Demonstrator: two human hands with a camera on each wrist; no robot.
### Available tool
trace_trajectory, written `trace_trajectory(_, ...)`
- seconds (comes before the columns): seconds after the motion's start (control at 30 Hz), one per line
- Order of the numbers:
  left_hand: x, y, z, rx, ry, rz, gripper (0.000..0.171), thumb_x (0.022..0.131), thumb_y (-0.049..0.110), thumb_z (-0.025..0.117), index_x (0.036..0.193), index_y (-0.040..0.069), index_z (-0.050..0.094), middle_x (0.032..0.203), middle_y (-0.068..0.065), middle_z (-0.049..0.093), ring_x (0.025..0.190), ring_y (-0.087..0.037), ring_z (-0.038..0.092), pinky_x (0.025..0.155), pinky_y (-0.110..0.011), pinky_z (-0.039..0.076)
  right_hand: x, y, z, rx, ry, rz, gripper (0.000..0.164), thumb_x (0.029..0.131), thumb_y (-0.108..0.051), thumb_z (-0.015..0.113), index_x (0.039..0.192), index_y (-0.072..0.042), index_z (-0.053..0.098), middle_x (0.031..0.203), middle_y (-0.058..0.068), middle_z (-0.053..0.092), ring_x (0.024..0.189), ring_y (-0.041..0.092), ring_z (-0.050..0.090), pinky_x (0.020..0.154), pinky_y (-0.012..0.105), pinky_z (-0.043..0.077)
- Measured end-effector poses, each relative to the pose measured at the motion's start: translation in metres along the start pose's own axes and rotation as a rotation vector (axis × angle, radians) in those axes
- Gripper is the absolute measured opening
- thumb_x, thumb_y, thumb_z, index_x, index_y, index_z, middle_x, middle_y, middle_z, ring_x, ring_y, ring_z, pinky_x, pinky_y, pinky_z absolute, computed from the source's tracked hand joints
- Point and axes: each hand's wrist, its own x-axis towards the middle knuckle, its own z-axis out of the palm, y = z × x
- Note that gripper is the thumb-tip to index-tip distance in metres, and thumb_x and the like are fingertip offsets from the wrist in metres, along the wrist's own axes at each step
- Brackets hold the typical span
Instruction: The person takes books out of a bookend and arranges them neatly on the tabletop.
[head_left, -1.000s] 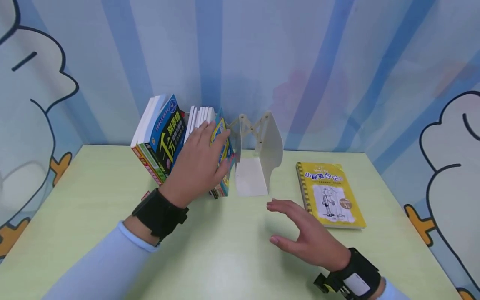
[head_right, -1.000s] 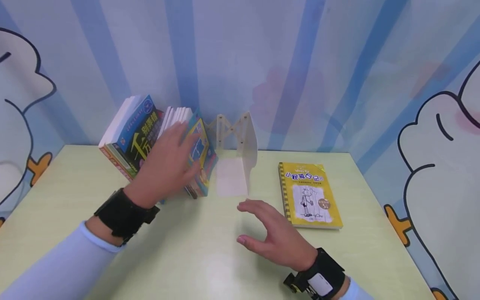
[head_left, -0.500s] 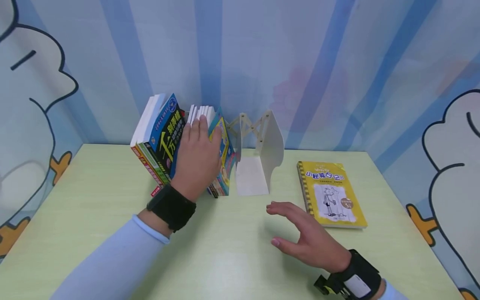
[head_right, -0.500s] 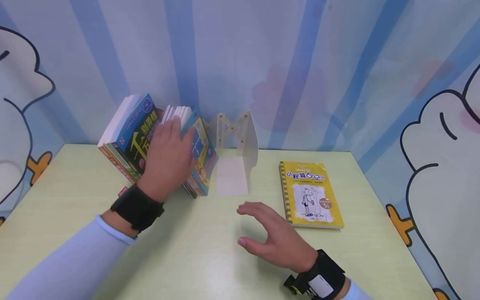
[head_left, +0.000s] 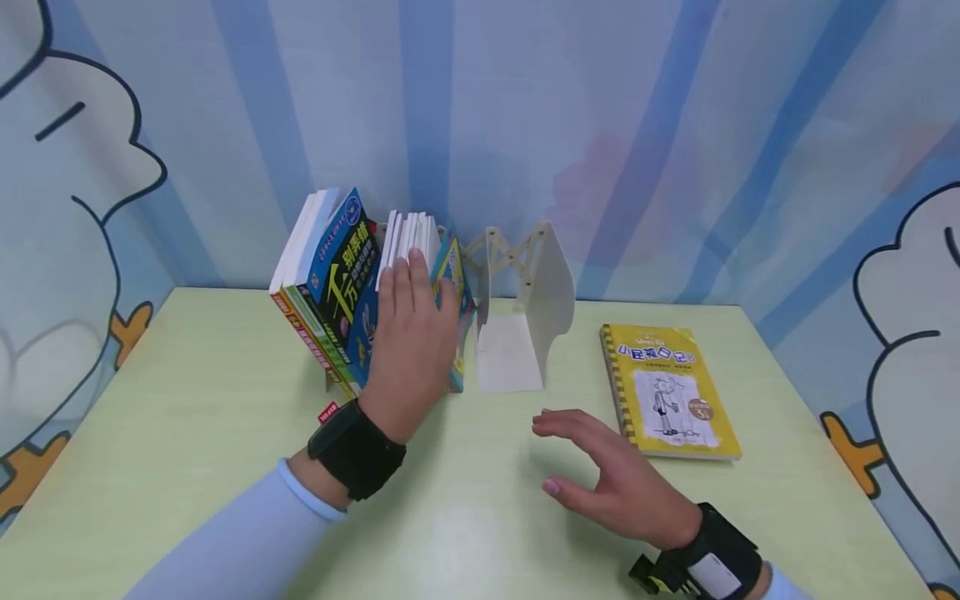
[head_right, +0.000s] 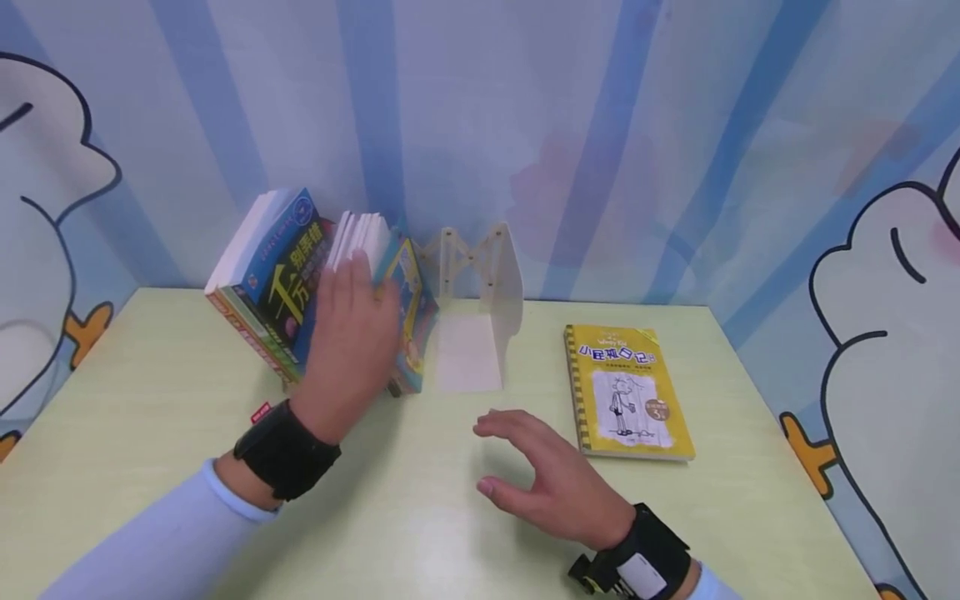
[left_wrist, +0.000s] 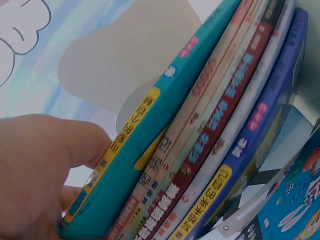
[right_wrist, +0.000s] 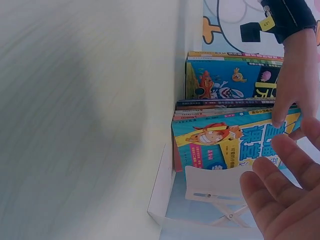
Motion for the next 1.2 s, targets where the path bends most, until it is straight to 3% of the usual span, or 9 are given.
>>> trace_trajectory(0.13, -0.001, 0.006, 0.000, -0.026, 0.012, 0.016, 0.050, 0.088, 0.014, 0.077, 0.131, 0.001, 0.057, 0.151, -0.035, 0.039, 0.139, -0.049, 0.040, 0.121, -0.056, 0.023, -0.001, 0.001, 0.001, 0.003, 0.012, -0.016, 0.049, 0.095, -0.022, 0.071, 0.139, -0.032, 0.052, 0.144, -0.008, 0.053, 0.134, 0.014, 0.050, 0.107, 0.039, 0.047)
trace_trajectory(0.3, -0.007, 0.009, 0.000, -0.009, 0.041, 0.044, 0.043, 0.090, 0.014, 0.075, 0.127, 0.000, 0.058, 0.150, -0.034, 0.041, 0.137, -0.048, 0.043, 0.120, -0.055, 0.025, -0.001, 0.002, 0.002, 0.019, 0.008, -0.011, 0.045, 0.097, -0.028, 0.068, 0.138, -0.032, 0.052, 0.142, -0.009, 0.053, 0.133, 0.014, 0.051, 0.107, 0.039, 0.047)
trace_trajectory(0.57, -0.017, 0.012, -0.004, 0.059, 0.033, 0.106, 0.053, 0.086, 0.019, 0.079, 0.130, 0.000, 0.056, 0.153, -0.033, 0.036, 0.142, -0.047, 0.037, 0.120, -0.053, 0.024, -0.001, 0.005, 0.002, 0.045, 0.032, -0.042, 0.044, 0.096, -0.024, 0.069, 0.137, -0.030, 0.054, 0.140, -0.009, 0.055, 0.130, 0.014, 0.053, 0.106, 0.037, 0.048)
trace_trajectory(0.8, -0.019, 0.014, -0.003, 0.048, 0.036, 0.148, 0.054, 0.085, 0.021, 0.081, 0.129, 0.001, 0.057, 0.154, -0.032, 0.036, 0.144, -0.043, 0.036, 0.119, -0.050, 0.025, -0.001, 0.004, 0.001, 0.070, 0.039, -0.038, 0.042, 0.097, -0.024, 0.068, 0.136, -0.030, 0.055, 0.138, -0.010, 0.057, 0.128, 0.012, 0.055, 0.106, 0.036, 0.049)
trace_trajectory(1.0, -0.019, 0.012, -0.001, -0.009, 0.046, 0.200, 0.055, 0.087, 0.016, 0.079, 0.134, 0.001, 0.055, 0.156, -0.032, 0.033, 0.146, -0.039, 0.035, 0.116, -0.046, 0.033, -0.003, 0.004, 0.001, 0.100, 0.032, -0.011, 0.040, 0.098, -0.022, 0.067, 0.135, -0.030, 0.056, 0.136, -0.010, 0.058, 0.124, 0.012, 0.057, 0.103, 0.037, 0.050)
trace_trajectory(1.2, -0.022, 0.009, 0.000, -0.105, 0.050, 0.213, 0.057, 0.090, 0.011, 0.074, 0.141, 0.001, 0.051, 0.157, -0.032, 0.029, 0.128, -0.035, 0.058, 0.112, -0.043, 0.041, -0.005, 0.006, -0.001, 0.127, 0.032, 0.016, 0.038, 0.099, -0.022, 0.065, 0.135, -0.030, 0.057, 0.136, -0.010, 0.058, 0.121, 0.010, 0.058, 0.102, 0.034, 0.051)
